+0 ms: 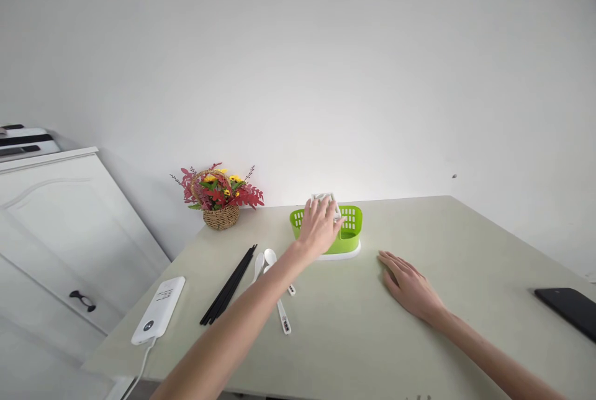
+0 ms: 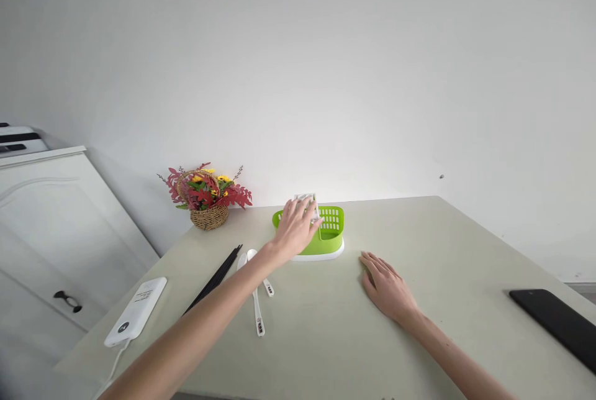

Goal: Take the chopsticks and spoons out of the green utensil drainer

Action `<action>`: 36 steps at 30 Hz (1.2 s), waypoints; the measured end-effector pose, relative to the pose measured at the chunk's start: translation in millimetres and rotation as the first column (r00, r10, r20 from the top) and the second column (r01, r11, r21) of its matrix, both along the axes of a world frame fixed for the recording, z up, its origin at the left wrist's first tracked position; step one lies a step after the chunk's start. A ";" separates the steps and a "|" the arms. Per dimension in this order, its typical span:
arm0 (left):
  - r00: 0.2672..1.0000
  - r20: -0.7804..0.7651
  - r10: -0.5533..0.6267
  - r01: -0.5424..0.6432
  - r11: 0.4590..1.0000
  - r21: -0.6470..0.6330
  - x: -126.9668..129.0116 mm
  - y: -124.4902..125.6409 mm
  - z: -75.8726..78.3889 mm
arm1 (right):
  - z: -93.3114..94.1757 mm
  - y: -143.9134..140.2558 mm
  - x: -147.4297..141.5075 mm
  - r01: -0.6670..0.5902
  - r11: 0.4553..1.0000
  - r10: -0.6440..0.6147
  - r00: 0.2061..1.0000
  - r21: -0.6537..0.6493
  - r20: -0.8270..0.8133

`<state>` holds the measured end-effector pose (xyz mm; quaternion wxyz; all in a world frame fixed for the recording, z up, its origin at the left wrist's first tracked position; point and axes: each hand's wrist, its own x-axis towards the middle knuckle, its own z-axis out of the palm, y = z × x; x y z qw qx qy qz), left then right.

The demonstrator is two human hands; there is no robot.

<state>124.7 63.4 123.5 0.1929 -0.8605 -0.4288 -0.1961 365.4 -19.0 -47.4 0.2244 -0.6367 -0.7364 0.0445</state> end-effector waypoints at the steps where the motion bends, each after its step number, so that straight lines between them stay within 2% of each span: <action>1: 0.999 -0.021 0.029 -0.029 0.999 -0.030 -10.4 7.8 5.1 | 0.2 -0.1 -0.1 0.001 1.000 -0.001 1.000 0.000 -0.004; 4: 0.987 -0.083 0.139 -0.151 0.976 -0.157 -46.1 31.1 20.9 | 0.4 -0.3 -0.1 -0.004 1.000 0.004 1.000 -0.003 -0.019; 8: 0.973 -0.109 0.202 -0.219 0.959 -0.183 -95.1 53.5 35.4 | 0.7 0.1 0.1 -0.003 1.000 0.002 0.999 -0.014 -0.032; 15: 0.943 -0.094 0.318 -0.330 0.930 -0.160 -164.6 53.8 37.4 | 1.9 0.5 -1.3 0.002 1.000 -0.002 0.999 -0.017 -0.039; 20: 0.937 -0.100 0.335 -0.347 0.924 -0.159 -190.3 51.1 36.9 | 2.4 1.2 -2.5 0.001 1.000 -0.002 0.999 -0.013 -0.045; 25: 0.952 -0.045 0.303 -0.306 0.943 -0.130 -190.9 40.2 36.6 | 2.4 1.5 -2.6 -0.004 1.000 0.004 0.998 0.000 -0.056; 28: 0.964 0.138 0.229 -0.233 0.972 0.011 -174.2 11.2 22.5 | 1.7 1.5 -2.6 -0.005 1.000 0.005 0.998 0.005 -0.056; 30: 0.931 0.333 0.151 -0.196 0.975 0.106 -154.9 -20.1 4.1 | 0.8 1.4 -2.5 -0.007 1.000 0.007 0.998 0.010 -0.054; 31: 0.909 0.402 0.109 -0.168 0.979 0.114 -143.7 -38.2 -7.2 | 0.3 1.4 -2.4 -0.007 1.000 0.008 0.999 0.011 -0.053; 33: 0.883 0.467 0.052 -0.099 0.992 0.077 -120.8 -76.0 -32.1 | -0.7 1.1 -1.9 -0.005 1.000 0.005 0.999 0.009 -0.049; 36: 0.884 0.460 0.085 -0.067 0.996 -0.056 -95.9 -126.1 -69.8 | -2.5 0.5 -0.7 0.000 1.000 0.000 0.999 0.001 -0.041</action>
